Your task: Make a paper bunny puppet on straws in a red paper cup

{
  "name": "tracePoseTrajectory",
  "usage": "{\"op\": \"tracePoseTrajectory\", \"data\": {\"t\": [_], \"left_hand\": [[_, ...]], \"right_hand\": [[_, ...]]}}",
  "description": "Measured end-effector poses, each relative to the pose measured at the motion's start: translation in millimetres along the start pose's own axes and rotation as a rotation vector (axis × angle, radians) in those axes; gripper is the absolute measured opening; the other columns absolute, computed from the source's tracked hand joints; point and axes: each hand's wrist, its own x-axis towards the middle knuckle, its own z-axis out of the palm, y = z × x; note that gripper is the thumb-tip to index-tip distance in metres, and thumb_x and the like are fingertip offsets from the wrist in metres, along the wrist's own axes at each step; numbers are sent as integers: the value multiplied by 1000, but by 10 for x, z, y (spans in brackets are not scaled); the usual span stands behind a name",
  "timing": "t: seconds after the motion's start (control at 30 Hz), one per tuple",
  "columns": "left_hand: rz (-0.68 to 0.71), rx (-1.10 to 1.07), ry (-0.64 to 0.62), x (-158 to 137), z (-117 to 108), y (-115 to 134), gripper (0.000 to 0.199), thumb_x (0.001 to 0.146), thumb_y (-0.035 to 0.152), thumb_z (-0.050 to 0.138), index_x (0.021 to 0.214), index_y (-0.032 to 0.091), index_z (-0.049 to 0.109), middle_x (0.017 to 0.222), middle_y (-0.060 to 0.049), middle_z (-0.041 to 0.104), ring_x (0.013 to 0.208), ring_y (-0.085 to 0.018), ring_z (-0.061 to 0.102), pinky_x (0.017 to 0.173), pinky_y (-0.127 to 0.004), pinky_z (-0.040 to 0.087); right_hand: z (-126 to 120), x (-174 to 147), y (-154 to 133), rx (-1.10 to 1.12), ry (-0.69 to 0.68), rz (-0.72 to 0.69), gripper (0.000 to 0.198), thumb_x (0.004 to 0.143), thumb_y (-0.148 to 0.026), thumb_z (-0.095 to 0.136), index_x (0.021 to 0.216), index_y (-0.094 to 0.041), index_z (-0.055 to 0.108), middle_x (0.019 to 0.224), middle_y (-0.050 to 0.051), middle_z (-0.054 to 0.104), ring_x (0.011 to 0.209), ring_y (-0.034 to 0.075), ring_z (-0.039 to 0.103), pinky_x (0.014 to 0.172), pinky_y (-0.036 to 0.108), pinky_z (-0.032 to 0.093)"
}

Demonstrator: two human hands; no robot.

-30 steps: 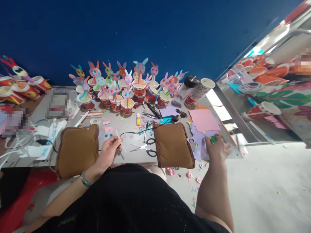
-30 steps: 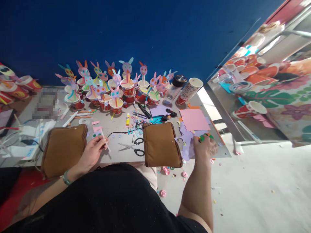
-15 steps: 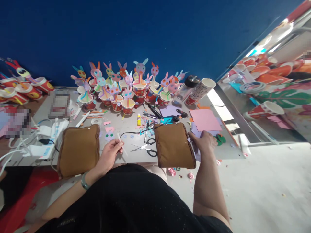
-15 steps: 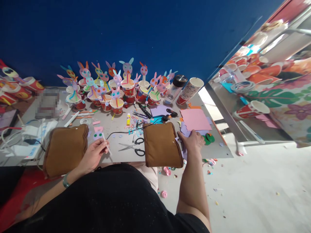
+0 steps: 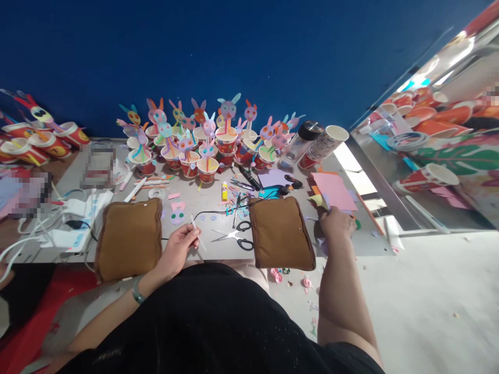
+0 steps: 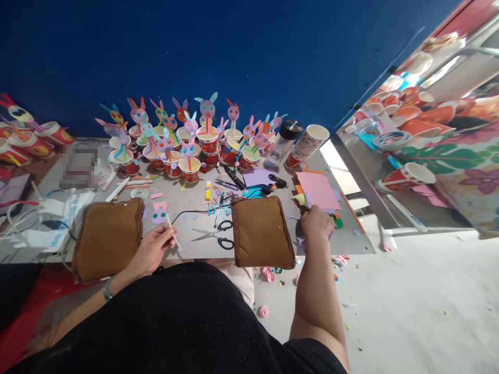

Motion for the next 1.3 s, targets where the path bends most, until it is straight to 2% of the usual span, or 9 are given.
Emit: {"op": "tracePoseTrajectory", "data": {"t": [0.13, 0.23, 0.37, 0.53, 0.83, 1.03, 1.2, 1.3], "left_hand": [[-15, 4, 13, -8, -4, 1, 42, 67, 47, 86, 74, 15, 59, 75, 3, 60, 57, -4, 50, 58, -20, 39], [-18, 9, 9, -10, -5, -15, 42, 67, 47, 85, 74, 15, 59, 76, 3, 60, 57, -4, 50, 58, -20, 39], [-16, 29, -3, -9, 2, -32, 39, 70, 47, 83, 75, 15, 60, 74, 3, 58, 58, -5, 50, 58, -20, 39], [-16, 20, -1, -6, -1, -34, 41, 68, 48, 85, 73, 15, 60, 74, 3, 59, 58, -5, 50, 58, -20, 39], [-37, 29, 3, -23, 33, -35, 42, 65, 48, 86, 74, 16, 61, 72, 3, 59, 56, -5, 50, 58, -20, 40], [-34, 17, 3, -35, 4, -47, 42, 66, 48, 86, 74, 16, 59, 72, 4, 59, 56, -5, 50, 58, -20, 40], [-54, 19, 11, -47, 3, -63, 46, 63, 51, 87, 73, 16, 60, 70, 4, 59, 55, -5, 50, 57, -20, 39], [-70, 19, 14, -58, 31, -55, 48, 61, 53, 88, 72, 16, 59, 69, 4, 58, 55, -5, 50, 57, -20, 39]], "right_hand": [[-137, 97, 161, 44, -25, 57, 46, 101, -39, 42, 121, -8, 69, 109, 31, 70, 99, 35, 67, 76, 40, 42], [-214, 169, 261, 83, -48, 72, 53, 102, -48, 41, 121, -8, 69, 110, 30, 71, 94, 32, 66, 73, 38, 40], [-257, 243, 372, 122, -81, 90, 49, 101, -40, 45, 123, -4, 69, 108, 29, 71, 87, 28, 64, 69, 35, 39], [-264, 260, 438, 145, -93, 88, 46, 101, -36, 46, 125, -3, 67, 111, 28, 71, 88, 27, 65, 70, 34, 41], [-211, 78, 118, 35, -79, 31, 50, 100, -44, 46, 130, -8, 63, 117, 31, 69, 107, 38, 66, 82, 42, 41], [-142, -15, -30, -16, -46, -18, 49, 95, -43, 55, 131, -10, 60, 111, 27, 70, 105, 38, 67, 86, 46, 47], [-114, -21, -67, 6, 66, -107, 51, 93, -40, 59, 135, -12, 55, 126, 25, 65, 113, 38, 64, 88, 45, 48], [-106, -8, -89, 54, 105, -138, 54, 93, -36, 59, 139, -11, 50, 130, 25, 61, 111, 37, 63, 87, 44, 48]]}}
